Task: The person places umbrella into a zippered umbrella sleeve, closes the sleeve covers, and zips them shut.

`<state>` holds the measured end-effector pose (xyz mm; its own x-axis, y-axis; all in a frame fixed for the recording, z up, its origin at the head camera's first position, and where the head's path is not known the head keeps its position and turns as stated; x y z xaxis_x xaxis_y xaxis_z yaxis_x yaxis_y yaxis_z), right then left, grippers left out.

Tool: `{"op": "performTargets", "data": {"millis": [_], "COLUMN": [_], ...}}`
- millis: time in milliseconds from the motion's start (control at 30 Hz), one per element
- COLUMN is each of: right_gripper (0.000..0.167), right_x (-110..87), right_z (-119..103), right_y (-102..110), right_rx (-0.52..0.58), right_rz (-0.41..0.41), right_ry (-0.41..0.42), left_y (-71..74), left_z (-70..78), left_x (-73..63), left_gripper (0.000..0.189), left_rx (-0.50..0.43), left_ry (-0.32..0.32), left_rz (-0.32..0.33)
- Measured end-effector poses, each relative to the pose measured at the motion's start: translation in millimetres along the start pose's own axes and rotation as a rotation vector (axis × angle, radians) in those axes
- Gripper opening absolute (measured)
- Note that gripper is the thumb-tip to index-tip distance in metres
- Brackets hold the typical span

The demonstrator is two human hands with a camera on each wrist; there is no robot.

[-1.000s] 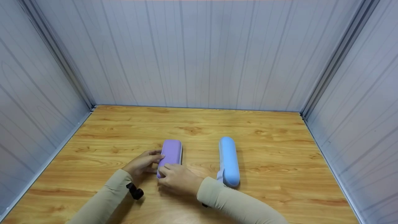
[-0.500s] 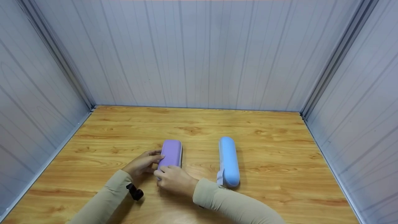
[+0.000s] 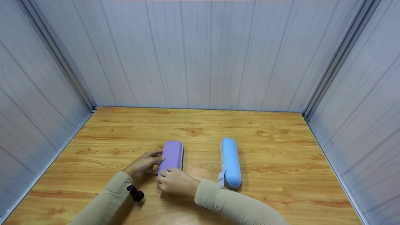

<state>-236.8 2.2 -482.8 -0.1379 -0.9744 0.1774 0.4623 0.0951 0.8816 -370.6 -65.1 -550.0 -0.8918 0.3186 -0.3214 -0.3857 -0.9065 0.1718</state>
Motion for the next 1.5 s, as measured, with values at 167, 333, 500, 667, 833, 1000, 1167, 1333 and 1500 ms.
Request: {"op": "performTargets", "data": {"millis": [167,333,500,667,833,1000,1167,1333,1500], "right_gripper": [0.014,0.009,0.015,0.008,0.003,0.004,0.004,0.005,0.003], "right_x": [-0.5,-0.1,-1.2,-8.2,-15.9,-20.6,-22.8,-24.9,-28.0], "right_z": [-2.8,-4.9,-6.0,-6.0,-3.2,0.9,2.9,4.1,5.7], "right_y": [3.5,3.1,2.7,4.4,4.3,1.8,1.4,1.3,1.0], "right_rx": [0.001,0.001,-0.01,-0.037,-0.032,0.017,0.038,0.05,0.04], "right_rz": [0.014,-0.001,-0.003,-0.002,-0.029,-0.053,-0.05,-0.046,-0.054], "right_ry": [0.036,0.051,0.058,0.061,0.044,0.014,-0.006,-0.013,-0.01], "left_y": [-0.7,-0.8,-0.3,-0.5,0.1,-0.5,-2.1,-1.7,-0.4], "left_z": [0.6,-1.6,-1.1,0.7,-0.3,0.5,1.7,1.4,1.7], "left_x": [-0.5,0.9,0.7,-1.2,0.1,-0.1,-1.4,-0.5,-0.5], "left_gripper": [0.056,0.057,0.056,0.057,0.056,0.056,0.055,0.056,0.056], "left_rx": [-0.009,-0.01,-0.007,0.022,0.022,0.011,0.007,0.003,0.014], "left_ry": [-0.01,-0.008,-0.01,-0.021,-0.017,-0.02,-0.017,-0.009,-0.001], "left_rz": [-0.011,-0.015,-0.01,-0.017,-0.018,-0.023,-0.032,-0.026,-0.007]}}
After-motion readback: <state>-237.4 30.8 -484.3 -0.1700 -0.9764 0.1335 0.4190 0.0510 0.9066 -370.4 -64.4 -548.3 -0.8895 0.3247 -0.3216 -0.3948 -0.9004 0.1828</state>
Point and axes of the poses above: each hand's wrist, its own x-axis towards the middle knuckle, its own y-axis out of the back of the hand, z = x × y, the point moved 10 cm from there along x, towards the middle knuckle, and after that the axes turned 12 degrees about x, right-handed, at the moved point
